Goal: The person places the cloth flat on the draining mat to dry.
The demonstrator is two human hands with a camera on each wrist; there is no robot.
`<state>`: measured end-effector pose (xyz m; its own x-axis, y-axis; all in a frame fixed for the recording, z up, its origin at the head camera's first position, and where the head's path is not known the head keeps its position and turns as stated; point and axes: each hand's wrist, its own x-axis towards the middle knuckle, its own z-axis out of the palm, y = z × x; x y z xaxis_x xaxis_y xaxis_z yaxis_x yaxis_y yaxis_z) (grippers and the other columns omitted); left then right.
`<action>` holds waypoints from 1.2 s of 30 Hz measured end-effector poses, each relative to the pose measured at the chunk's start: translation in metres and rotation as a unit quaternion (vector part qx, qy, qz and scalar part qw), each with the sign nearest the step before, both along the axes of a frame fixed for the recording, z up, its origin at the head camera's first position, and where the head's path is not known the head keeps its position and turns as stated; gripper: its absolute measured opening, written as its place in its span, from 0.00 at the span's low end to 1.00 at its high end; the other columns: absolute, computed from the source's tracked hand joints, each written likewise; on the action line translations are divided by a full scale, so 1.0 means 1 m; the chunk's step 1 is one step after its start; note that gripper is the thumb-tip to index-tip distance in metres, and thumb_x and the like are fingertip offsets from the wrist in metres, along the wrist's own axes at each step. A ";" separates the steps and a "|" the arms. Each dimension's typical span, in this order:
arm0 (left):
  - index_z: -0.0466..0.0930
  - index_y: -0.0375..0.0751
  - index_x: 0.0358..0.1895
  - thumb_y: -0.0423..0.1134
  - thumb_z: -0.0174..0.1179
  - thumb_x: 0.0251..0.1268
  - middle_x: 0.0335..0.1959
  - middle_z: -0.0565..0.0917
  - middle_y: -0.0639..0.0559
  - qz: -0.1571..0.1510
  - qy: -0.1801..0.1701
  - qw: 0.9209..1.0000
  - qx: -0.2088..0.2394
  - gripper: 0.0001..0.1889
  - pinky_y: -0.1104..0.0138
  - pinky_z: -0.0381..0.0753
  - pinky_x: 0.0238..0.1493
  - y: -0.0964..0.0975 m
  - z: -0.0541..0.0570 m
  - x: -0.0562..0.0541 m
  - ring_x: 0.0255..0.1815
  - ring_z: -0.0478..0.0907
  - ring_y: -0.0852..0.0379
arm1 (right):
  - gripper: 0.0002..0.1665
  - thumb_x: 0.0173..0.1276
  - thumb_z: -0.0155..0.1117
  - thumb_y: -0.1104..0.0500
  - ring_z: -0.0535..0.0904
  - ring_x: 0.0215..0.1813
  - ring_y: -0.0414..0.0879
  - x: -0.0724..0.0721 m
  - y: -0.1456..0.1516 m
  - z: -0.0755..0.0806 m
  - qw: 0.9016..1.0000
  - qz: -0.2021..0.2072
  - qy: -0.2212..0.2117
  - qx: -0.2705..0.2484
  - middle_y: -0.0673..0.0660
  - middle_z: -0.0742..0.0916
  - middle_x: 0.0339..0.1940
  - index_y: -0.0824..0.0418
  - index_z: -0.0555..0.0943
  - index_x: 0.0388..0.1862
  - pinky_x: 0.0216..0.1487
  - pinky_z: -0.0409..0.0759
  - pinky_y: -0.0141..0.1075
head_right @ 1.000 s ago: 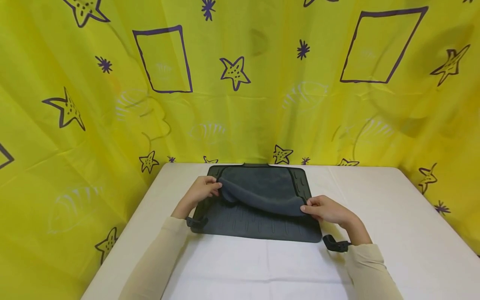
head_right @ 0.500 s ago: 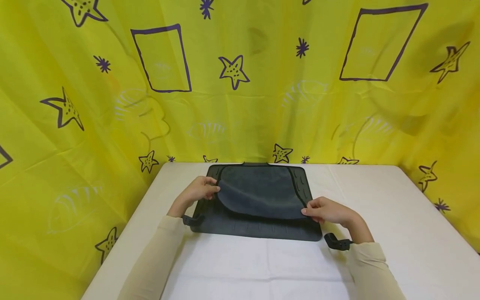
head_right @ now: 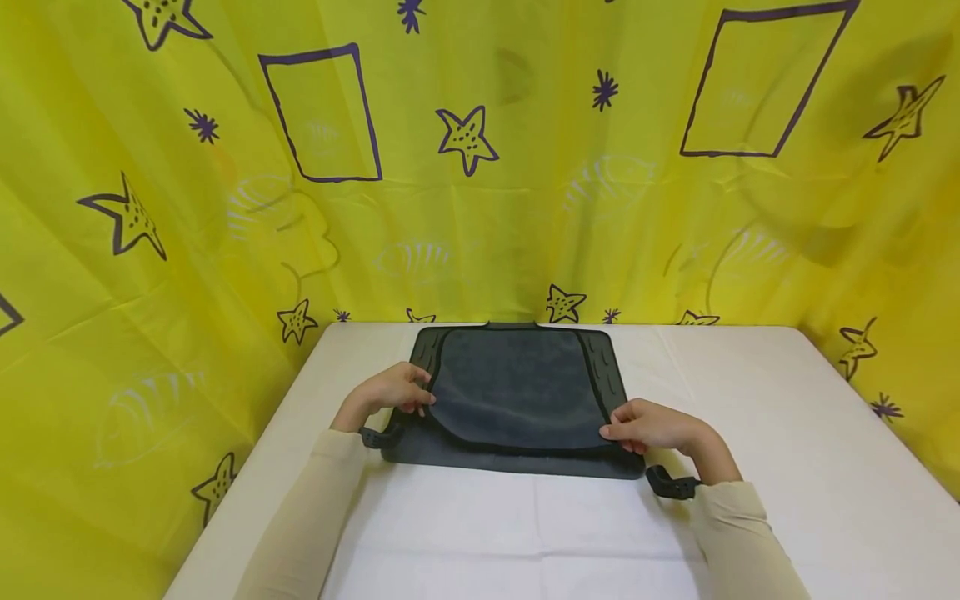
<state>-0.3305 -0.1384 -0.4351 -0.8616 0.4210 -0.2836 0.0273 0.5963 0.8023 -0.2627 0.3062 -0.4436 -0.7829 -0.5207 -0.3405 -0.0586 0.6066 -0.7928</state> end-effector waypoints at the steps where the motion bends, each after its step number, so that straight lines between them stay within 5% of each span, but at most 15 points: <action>1: 0.77 0.27 0.55 0.32 0.65 0.66 0.20 0.85 0.49 -0.003 -0.001 1.000 -0.008 0.17 0.72 0.74 0.25 -0.001 0.000 0.000 0.20 0.78 0.60 | 0.28 0.77 0.60 0.53 0.69 0.23 0.40 0.000 -0.001 0.001 1.000 0.002 0.000 -0.001 0.51 0.74 0.21 0.78 0.69 0.30 0.28 0.68 0.33; 10: 0.79 0.28 0.50 0.35 0.67 0.65 0.20 0.85 0.50 -0.013 0.016 0.998 -0.062 0.16 0.71 0.74 0.23 0.001 -0.004 0.000 0.17 0.74 0.60 | 0.29 0.78 0.58 0.50 0.69 0.22 0.40 0.000 -0.008 0.004 1.000 -0.009 0.010 0.009 0.51 0.77 0.21 0.77 0.72 0.29 0.26 0.69 0.32; 18: 0.68 0.31 0.62 0.37 0.74 0.58 0.25 0.80 0.47 0.022 0.027 0.996 -0.080 0.32 0.67 0.78 0.31 0.008 0.000 0.005 0.23 0.78 0.55 | 0.27 0.77 0.60 0.51 0.69 0.21 0.41 -0.001 -0.010 0.001 0.999 -0.039 0.010 0.012 0.51 0.77 0.20 0.75 0.73 0.28 0.24 0.68 0.31; 26: 0.73 0.39 0.39 0.33 0.70 0.60 0.24 0.79 0.49 0.019 0.086 0.996 -0.032 0.13 0.66 0.77 0.30 0.007 0.000 0.001 0.22 0.81 0.54 | 0.14 0.72 0.65 0.58 0.71 0.23 0.41 -0.003 -0.011 -0.001 0.996 -0.088 0.012 -0.017 0.50 0.76 0.22 0.62 0.69 0.35 0.25 0.71 0.32; 36: 0.85 0.39 0.40 0.30 0.60 0.67 0.27 0.81 0.51 -0.044 0.057 0.997 0.005 0.05 0.66 0.79 0.29 0.001 0.001 -0.001 0.23 0.77 0.56 | 0.11 0.75 0.57 0.63 0.69 0.26 0.41 -0.003 -0.005 0.003 0.997 -0.054 0.022 -0.040 0.51 0.75 0.28 0.68 0.80 0.51 0.27 0.70 0.32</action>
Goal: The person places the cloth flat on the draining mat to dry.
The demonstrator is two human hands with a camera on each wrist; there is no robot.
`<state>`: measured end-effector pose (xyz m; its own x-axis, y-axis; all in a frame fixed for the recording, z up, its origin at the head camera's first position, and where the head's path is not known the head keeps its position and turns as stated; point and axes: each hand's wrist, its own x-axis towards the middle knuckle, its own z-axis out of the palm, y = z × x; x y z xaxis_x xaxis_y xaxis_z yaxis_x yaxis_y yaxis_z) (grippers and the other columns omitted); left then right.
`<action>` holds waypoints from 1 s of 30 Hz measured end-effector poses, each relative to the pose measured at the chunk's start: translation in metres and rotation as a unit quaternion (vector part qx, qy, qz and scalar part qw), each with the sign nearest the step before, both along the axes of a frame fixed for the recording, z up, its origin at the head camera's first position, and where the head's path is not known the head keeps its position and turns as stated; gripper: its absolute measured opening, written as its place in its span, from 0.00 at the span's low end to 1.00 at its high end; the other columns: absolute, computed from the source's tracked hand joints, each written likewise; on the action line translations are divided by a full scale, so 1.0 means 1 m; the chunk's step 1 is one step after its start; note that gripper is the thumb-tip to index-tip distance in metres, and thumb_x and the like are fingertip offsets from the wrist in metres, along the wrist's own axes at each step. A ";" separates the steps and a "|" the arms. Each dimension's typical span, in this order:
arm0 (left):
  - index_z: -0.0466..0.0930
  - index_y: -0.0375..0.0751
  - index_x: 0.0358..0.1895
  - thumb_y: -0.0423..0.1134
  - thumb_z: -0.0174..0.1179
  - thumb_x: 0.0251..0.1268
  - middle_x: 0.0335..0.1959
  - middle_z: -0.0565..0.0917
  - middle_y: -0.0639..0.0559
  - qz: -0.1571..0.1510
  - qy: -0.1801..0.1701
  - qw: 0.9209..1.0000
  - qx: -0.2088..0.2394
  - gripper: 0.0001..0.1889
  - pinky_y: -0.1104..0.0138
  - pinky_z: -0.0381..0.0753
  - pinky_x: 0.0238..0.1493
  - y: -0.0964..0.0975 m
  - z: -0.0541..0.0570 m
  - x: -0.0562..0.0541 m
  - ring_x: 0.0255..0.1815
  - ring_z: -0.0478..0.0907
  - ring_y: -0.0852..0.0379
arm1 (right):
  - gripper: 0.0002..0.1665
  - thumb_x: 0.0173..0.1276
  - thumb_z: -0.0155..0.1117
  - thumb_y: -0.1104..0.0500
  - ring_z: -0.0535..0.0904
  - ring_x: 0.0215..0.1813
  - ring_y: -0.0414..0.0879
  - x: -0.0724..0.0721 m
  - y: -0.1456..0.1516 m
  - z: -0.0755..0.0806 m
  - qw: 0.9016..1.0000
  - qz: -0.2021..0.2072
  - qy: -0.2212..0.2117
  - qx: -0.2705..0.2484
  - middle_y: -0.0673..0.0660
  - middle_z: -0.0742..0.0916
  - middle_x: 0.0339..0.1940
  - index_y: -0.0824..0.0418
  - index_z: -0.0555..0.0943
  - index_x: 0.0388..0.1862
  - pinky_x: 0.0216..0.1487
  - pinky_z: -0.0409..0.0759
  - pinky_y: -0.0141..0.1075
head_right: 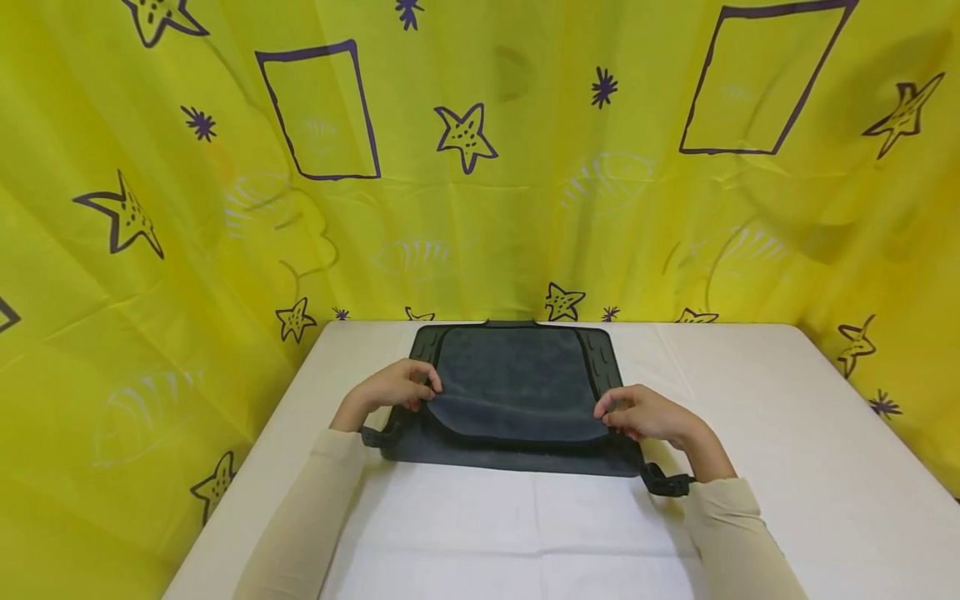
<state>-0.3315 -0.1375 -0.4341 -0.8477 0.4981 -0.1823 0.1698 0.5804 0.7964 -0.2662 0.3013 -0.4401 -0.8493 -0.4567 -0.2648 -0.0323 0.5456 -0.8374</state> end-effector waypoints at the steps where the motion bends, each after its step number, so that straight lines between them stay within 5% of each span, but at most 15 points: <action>1: 0.86 0.40 0.40 0.30 0.59 0.68 0.29 0.82 0.51 -0.005 -0.005 1.000 -0.005 0.06 0.65 0.79 0.29 0.000 0.000 0.000 0.24 0.77 0.56 | 0.12 0.76 0.57 0.63 0.69 0.26 0.40 0.000 0.000 0.000 1.000 0.006 0.002 0.004 0.51 0.74 0.28 0.68 0.81 0.51 0.27 0.70 0.32; 5: 0.90 0.42 0.39 0.29 0.57 0.69 0.33 0.85 0.51 -0.016 -0.018 0.999 -0.021 0.11 0.66 0.78 0.29 -0.001 0.000 0.001 0.23 0.75 0.56 | 0.13 0.76 0.55 0.64 0.67 0.24 0.40 0.001 -0.001 -0.002 1.000 0.026 0.007 0.015 0.50 0.74 0.27 0.67 0.84 0.52 0.25 0.67 0.31; 15: 0.91 0.42 0.35 0.27 0.55 0.67 0.22 0.78 0.53 -0.021 -0.019 0.997 -0.069 0.14 0.69 0.74 0.26 0.002 -0.004 0.002 0.19 0.71 0.58 | 0.13 0.76 0.55 0.64 0.68 0.23 0.39 0.002 -0.004 -0.003 0.999 0.038 0.000 0.021 0.49 0.74 0.25 0.65 0.85 0.51 0.25 0.67 0.31; 24: 0.90 0.45 0.34 0.18 0.59 0.52 0.13 0.69 0.57 -0.099 -0.008 0.990 -0.104 0.18 0.70 0.62 0.22 0.001 0.003 0.007 0.16 0.60 0.62 | 0.13 0.76 0.52 0.65 0.73 0.28 0.43 0.003 0.002 -0.002 0.998 0.061 -0.021 0.020 0.55 0.77 0.28 0.63 0.83 0.51 0.28 0.76 0.35; 30: 0.90 0.50 0.34 0.15 0.62 0.48 0.14 0.66 0.56 -0.103 -0.026 0.986 -0.127 0.22 0.69 0.57 0.22 0.001 0.001 0.008 0.19 0.57 0.60 | 0.15 0.74 0.50 0.70 0.71 0.29 0.41 0.002 0.006 -0.003 0.995 0.099 -0.009 0.003 0.52 0.74 0.29 0.65 0.82 0.52 0.30 0.75 0.33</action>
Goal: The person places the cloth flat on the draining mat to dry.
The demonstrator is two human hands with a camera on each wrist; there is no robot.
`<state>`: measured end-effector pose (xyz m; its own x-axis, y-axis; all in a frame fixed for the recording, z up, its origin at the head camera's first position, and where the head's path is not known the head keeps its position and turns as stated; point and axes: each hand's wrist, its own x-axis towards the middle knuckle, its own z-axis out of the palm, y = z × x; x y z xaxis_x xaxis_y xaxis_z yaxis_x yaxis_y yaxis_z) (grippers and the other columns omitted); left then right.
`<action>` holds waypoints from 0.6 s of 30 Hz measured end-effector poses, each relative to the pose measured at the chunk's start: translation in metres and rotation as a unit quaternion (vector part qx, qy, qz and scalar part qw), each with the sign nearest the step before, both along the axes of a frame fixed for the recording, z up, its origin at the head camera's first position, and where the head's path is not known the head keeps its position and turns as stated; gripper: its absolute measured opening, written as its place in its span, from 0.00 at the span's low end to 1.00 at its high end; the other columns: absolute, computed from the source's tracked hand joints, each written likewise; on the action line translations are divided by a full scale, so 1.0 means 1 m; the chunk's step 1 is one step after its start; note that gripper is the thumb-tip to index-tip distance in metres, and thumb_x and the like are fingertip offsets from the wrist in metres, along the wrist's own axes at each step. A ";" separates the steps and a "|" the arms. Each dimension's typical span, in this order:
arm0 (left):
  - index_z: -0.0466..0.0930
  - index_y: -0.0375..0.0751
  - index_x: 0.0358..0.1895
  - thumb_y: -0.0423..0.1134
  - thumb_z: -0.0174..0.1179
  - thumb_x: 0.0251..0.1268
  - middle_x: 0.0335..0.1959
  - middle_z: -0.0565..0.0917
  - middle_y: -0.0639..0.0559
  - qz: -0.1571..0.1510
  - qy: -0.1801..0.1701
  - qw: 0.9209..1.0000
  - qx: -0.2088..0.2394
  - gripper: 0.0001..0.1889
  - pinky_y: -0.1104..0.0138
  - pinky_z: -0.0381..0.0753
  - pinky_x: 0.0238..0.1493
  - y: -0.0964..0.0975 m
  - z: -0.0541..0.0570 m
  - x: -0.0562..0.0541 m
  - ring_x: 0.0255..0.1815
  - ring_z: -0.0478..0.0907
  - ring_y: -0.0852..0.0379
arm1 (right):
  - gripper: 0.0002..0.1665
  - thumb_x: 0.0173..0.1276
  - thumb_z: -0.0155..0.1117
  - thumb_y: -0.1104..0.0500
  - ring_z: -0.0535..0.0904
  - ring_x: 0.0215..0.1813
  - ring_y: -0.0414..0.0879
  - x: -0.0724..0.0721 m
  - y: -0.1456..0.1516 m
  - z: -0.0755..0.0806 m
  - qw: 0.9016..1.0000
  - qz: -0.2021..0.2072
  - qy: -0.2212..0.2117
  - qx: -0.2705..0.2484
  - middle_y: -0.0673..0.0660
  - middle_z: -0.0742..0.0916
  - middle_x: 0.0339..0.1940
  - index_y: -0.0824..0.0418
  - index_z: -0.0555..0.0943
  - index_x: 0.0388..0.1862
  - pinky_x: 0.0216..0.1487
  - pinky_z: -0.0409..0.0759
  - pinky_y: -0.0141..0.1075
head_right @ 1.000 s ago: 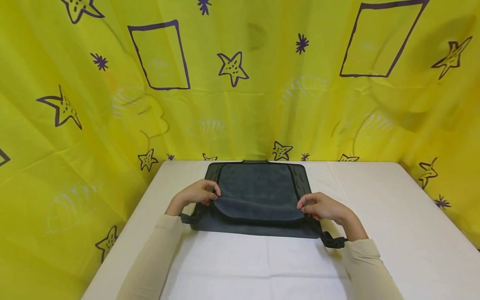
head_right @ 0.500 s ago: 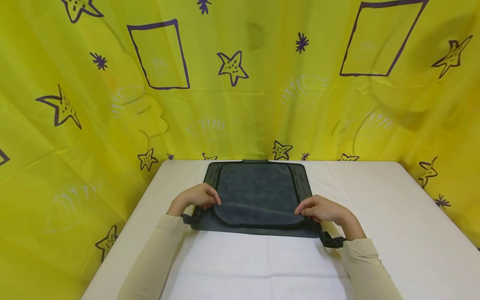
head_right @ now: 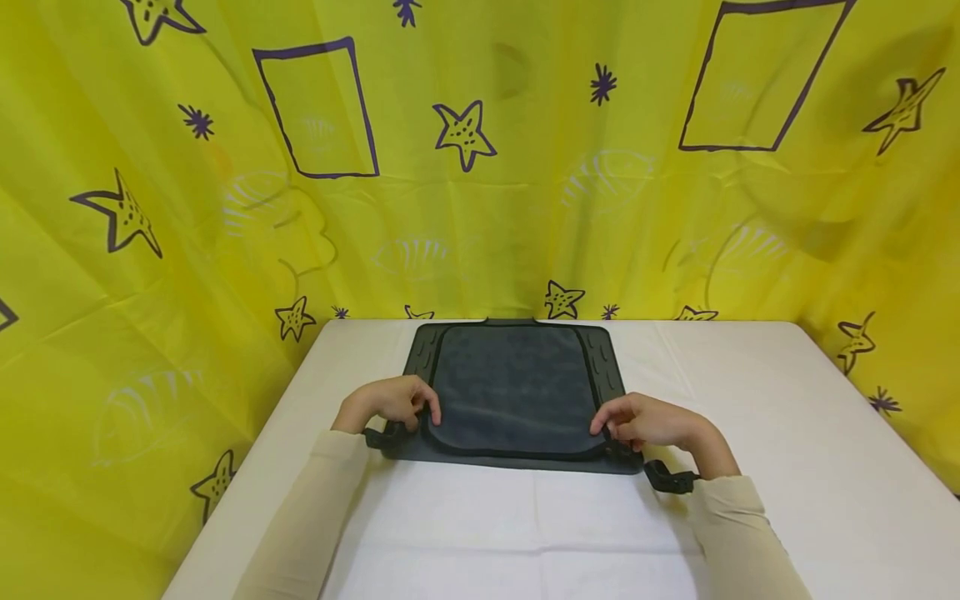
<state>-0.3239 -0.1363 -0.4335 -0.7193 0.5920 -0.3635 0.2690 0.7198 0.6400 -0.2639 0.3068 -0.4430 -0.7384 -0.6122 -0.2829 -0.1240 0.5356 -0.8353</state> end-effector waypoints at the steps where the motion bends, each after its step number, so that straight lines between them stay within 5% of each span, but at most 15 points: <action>1: 0.90 0.50 0.34 0.16 0.64 0.50 0.15 0.67 0.56 -0.001 0.001 1.000 0.000 0.20 0.69 0.59 0.23 0.000 -0.001 0.000 0.19 0.58 0.60 | 0.15 0.73 0.51 0.71 0.71 0.29 0.41 0.000 0.000 0.000 1.000 0.003 0.005 -0.002 0.51 0.74 0.29 0.66 0.82 0.52 0.31 0.74 0.33; 10: 0.90 0.42 0.38 0.32 0.72 0.59 0.17 0.73 0.58 -0.046 0.034 0.998 0.034 0.05 0.71 0.67 0.27 -0.006 0.002 -0.003 0.20 0.66 0.63 | 0.12 0.72 0.56 0.69 0.80 0.36 0.45 -0.002 0.001 -0.001 1.000 0.000 -0.004 -0.011 0.56 0.82 0.34 0.69 0.81 0.51 0.36 0.79 0.35; 18: 0.89 0.42 0.40 0.36 0.70 0.63 0.21 0.75 0.58 -0.020 0.023 0.998 0.055 0.05 0.69 0.72 0.31 -0.018 0.005 -0.007 0.24 0.70 0.61 | 0.09 0.77 0.58 0.62 0.79 0.33 0.43 -0.002 0.005 -0.001 1.000 0.017 -0.014 -0.022 0.57 0.85 0.36 0.69 0.81 0.45 0.34 0.77 0.33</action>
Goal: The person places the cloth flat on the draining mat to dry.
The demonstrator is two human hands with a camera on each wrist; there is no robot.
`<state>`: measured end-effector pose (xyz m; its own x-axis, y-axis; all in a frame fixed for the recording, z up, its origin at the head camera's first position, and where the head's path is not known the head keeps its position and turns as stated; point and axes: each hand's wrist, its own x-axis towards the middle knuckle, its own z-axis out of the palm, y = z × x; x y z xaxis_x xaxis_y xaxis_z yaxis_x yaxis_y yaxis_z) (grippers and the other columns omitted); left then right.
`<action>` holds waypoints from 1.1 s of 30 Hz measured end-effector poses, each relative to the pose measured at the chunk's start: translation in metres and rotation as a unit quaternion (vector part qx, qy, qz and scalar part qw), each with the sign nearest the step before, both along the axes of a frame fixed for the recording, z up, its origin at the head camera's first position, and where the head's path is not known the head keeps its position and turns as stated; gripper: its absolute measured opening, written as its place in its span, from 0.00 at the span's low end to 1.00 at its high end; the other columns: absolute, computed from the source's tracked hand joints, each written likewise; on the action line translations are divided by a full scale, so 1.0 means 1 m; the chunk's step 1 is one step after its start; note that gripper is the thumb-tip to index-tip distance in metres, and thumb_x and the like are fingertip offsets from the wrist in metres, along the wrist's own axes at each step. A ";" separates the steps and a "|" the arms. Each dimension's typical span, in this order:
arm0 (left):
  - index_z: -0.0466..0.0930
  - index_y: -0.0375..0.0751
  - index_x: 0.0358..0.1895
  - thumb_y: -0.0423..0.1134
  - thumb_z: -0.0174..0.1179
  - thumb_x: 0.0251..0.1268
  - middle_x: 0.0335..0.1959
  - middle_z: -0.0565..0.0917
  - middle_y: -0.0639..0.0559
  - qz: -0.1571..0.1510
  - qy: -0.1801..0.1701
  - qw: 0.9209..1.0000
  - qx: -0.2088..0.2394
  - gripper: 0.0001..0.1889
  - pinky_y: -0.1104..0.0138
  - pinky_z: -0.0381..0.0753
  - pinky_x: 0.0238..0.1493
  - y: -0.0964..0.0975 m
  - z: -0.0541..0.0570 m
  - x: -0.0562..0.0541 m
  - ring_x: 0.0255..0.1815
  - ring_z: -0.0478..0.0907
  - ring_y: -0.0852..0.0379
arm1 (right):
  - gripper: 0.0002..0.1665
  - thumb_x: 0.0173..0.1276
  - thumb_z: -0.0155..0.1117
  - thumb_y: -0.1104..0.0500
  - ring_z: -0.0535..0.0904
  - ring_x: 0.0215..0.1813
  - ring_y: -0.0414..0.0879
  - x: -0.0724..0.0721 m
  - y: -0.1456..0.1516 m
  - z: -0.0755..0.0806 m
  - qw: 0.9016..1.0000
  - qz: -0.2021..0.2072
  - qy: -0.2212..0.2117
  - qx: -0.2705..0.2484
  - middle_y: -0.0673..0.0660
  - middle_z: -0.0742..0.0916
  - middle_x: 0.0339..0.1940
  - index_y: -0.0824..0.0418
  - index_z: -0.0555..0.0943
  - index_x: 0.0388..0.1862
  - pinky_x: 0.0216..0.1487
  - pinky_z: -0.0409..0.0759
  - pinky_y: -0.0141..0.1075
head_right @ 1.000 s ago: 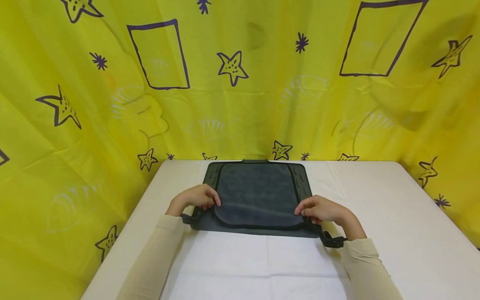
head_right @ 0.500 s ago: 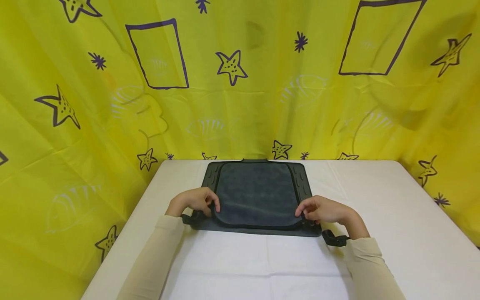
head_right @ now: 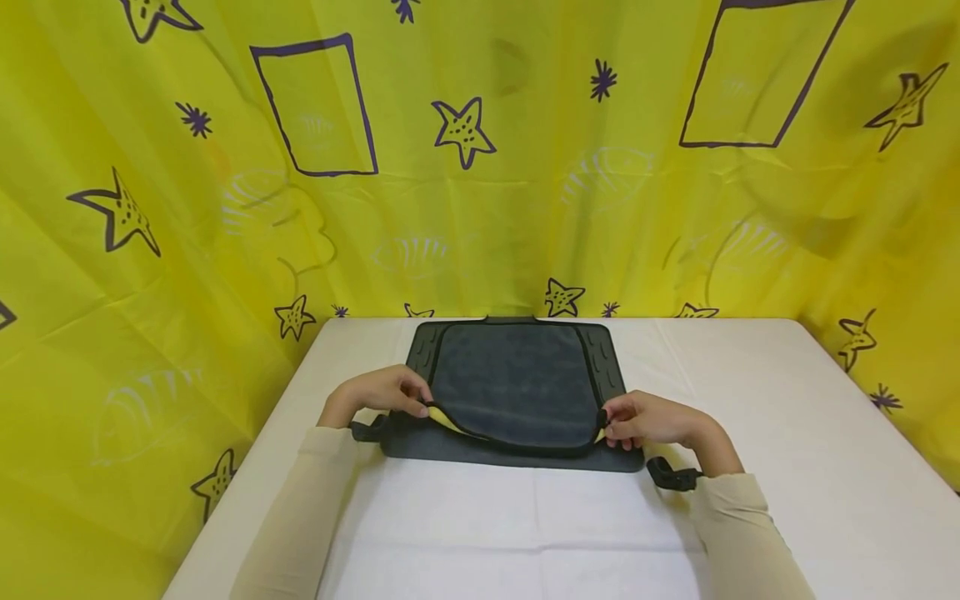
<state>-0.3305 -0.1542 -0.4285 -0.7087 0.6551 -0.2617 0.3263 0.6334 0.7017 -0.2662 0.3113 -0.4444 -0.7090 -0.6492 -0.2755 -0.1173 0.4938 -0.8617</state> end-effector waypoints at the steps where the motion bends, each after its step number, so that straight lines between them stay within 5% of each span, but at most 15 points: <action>1: 0.89 0.42 0.41 0.36 0.70 0.64 0.21 0.76 0.58 0.003 -0.003 1.000 0.001 0.05 0.69 0.72 0.31 -0.001 0.000 0.000 0.24 0.70 0.61 | 0.09 0.77 0.57 0.62 0.79 0.33 0.43 0.000 0.000 0.000 1.000 0.001 -0.001 0.001 0.57 0.85 0.36 0.69 0.81 0.45 0.34 0.77 0.33; 10: 0.89 0.39 0.43 0.36 0.69 0.65 0.25 0.82 0.51 0.016 -0.022 1.000 0.015 0.07 0.68 0.74 0.31 -0.006 0.001 -0.002 0.25 0.72 0.58 | 0.11 0.78 0.58 0.60 0.79 0.32 0.44 0.001 0.003 0.003 1.000 0.007 -0.001 0.002 0.57 0.85 0.34 0.67 0.82 0.46 0.34 0.79 0.35; 24: 0.90 0.48 0.43 0.45 0.68 0.68 0.30 0.82 0.58 0.011 -0.043 0.999 -0.017 0.08 0.69 0.74 0.34 -0.003 0.001 0.000 0.28 0.72 0.60 | 0.16 0.77 0.60 0.56 0.81 0.37 0.44 0.004 0.005 0.007 0.999 -0.002 -0.008 0.036 0.57 0.84 0.36 0.66 0.82 0.54 0.39 0.81 0.36; 28: 0.90 0.49 0.44 0.52 0.65 0.70 0.31 0.80 0.55 0.023 -0.014 1.000 -0.001 0.12 0.67 0.76 0.36 0.001 -0.001 -0.001 0.30 0.74 0.58 | 0.16 0.79 0.56 0.55 0.80 0.36 0.43 0.003 0.003 0.007 0.999 -0.013 0.008 0.039 0.55 0.82 0.35 0.65 0.82 0.51 0.38 0.81 0.36; 33: 0.88 0.50 0.47 0.51 0.64 0.71 0.30 0.83 0.54 0.074 0.074 0.994 -0.014 0.12 0.66 0.75 0.36 0.011 -0.008 -0.003 0.31 0.74 0.58 | 0.17 0.82 0.52 0.53 0.78 0.32 0.46 0.000 -0.003 0.003 0.998 -0.040 0.047 0.030 0.58 0.82 0.33 0.65 0.81 0.49 0.36 0.79 0.36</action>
<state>-0.3335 -0.1431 -0.4368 -0.8290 0.5345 -0.1643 0.3265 0.7012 0.6338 -0.2664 0.3085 -0.4409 -0.7828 -0.5730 -0.2426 -0.1538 0.5559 -0.8169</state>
